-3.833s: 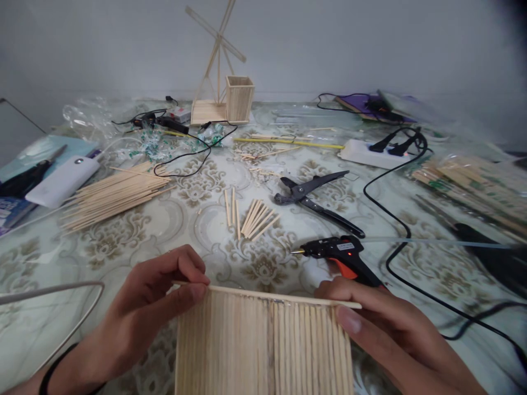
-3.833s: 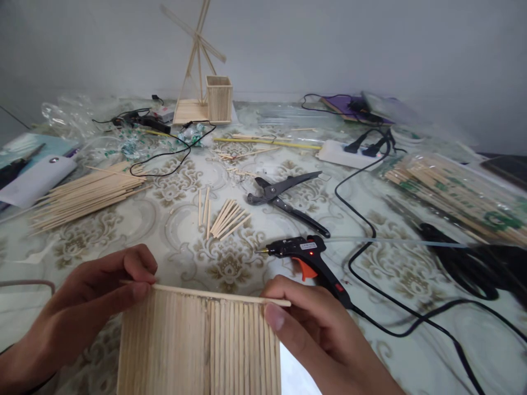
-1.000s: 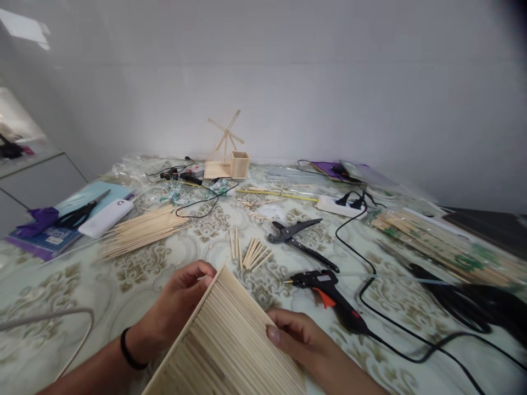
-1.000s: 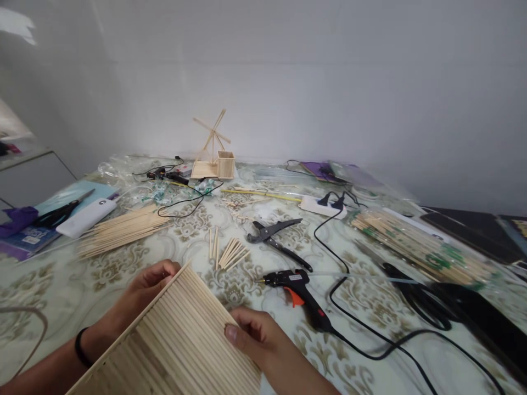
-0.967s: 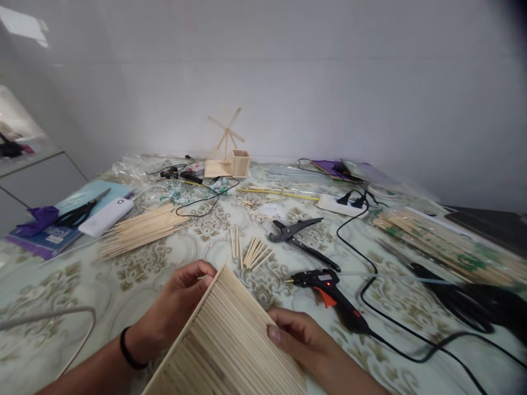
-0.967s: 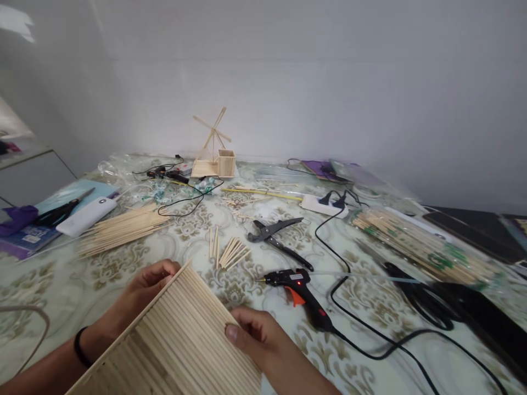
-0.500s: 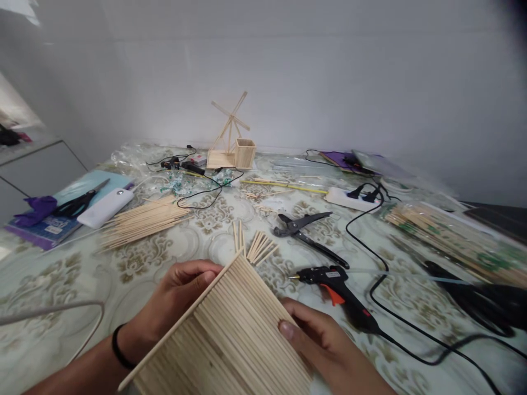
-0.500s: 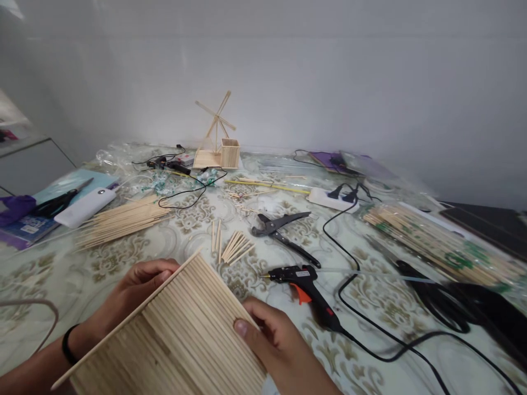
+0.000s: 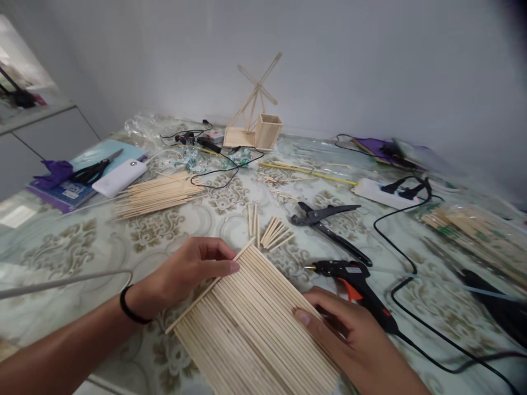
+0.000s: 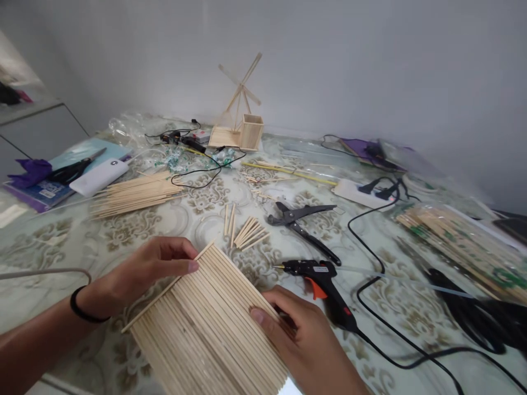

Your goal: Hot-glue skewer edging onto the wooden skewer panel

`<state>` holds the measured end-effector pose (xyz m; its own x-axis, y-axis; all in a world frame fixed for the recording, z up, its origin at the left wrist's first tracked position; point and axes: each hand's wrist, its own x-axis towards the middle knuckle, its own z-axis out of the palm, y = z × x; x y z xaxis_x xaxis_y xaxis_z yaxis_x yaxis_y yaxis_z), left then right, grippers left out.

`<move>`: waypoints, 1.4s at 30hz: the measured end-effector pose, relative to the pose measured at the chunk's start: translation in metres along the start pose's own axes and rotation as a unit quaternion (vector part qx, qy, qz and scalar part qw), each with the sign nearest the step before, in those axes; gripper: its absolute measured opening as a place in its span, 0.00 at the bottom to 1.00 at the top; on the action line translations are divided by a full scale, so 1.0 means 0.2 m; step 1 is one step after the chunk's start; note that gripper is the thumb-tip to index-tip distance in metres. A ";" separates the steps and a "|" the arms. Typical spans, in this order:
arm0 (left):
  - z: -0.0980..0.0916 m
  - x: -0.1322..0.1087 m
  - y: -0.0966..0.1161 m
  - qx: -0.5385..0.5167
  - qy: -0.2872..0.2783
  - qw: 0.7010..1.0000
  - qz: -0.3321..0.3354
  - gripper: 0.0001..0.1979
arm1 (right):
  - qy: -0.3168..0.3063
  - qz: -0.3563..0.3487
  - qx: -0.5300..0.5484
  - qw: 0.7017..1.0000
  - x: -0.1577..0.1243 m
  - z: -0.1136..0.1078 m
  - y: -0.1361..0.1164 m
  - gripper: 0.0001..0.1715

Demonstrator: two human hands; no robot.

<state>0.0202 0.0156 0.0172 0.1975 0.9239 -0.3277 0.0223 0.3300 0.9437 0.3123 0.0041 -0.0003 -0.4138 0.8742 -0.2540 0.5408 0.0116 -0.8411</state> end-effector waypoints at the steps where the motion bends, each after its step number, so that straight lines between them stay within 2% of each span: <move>1: 0.00 0.01 -0.01 0.017 0.006 1.000 -0.003 0.12 | 0.002 0.000 -0.006 1.000 0.00 0.01 0.00 0.22; 7: 0.00 0.02 -0.06 0.104 0.027 0.994 -0.009 0.13 | 0.030 0.012 -0.016 0.999 -0.02 0.04 -0.01 0.21; 16: 0.00 0.01 -0.05 0.179 0.030 0.983 0.010 0.11 | 0.038 0.034 0.004 0.999 -0.04 0.04 -0.05 0.19; 23: 0.02 0.00 -0.02 0.239 0.041 0.969 0.039 0.11 | 0.029 0.037 0.008 0.999 -0.02 0.03 0.00 0.21; 25: 0.02 0.00 0.00 0.259 0.051 0.964 0.045 0.13 | 0.017 0.027 0.000 0.999 -0.01 0.02 0.01 0.22; 27: 0.01 0.00 0.01 0.272 0.051 0.960 0.047 0.20 | 0.012 0.017 -0.006 1.000 -0.01 0.02 0.01 0.23; 30: 0.00 -0.01 0.02 0.279 0.035 0.959 0.046 0.26 | 0.021 0.010 -0.010 1.000 -0.01 0.01 0.00 0.22; 35: -0.01 -0.04 0.03 0.279 0.002 0.958 0.068 0.17 | 0.025 0.004 -0.003 1.000 0.00 0.00 -0.01 0.22; 38: -0.01 -0.05 0.01 0.280 0.024 0.956 0.088 0.15 | 0.035 0.009 -0.001 0.999 0.00 0.00 -0.03 0.21; 42: -0.01 -0.04 0.01 0.201 0.001 0.979 0.033 0.16 | 0.055 0.009 0.010 0.998 -0.01 -0.01 -0.06 0.18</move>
<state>0.0167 0.0100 0.0218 0.2087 0.9414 -0.2648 0.3941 0.1668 0.9038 0.3086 0.0039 0.0104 -0.3201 0.9222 -0.2168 0.5319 -0.0144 -0.8467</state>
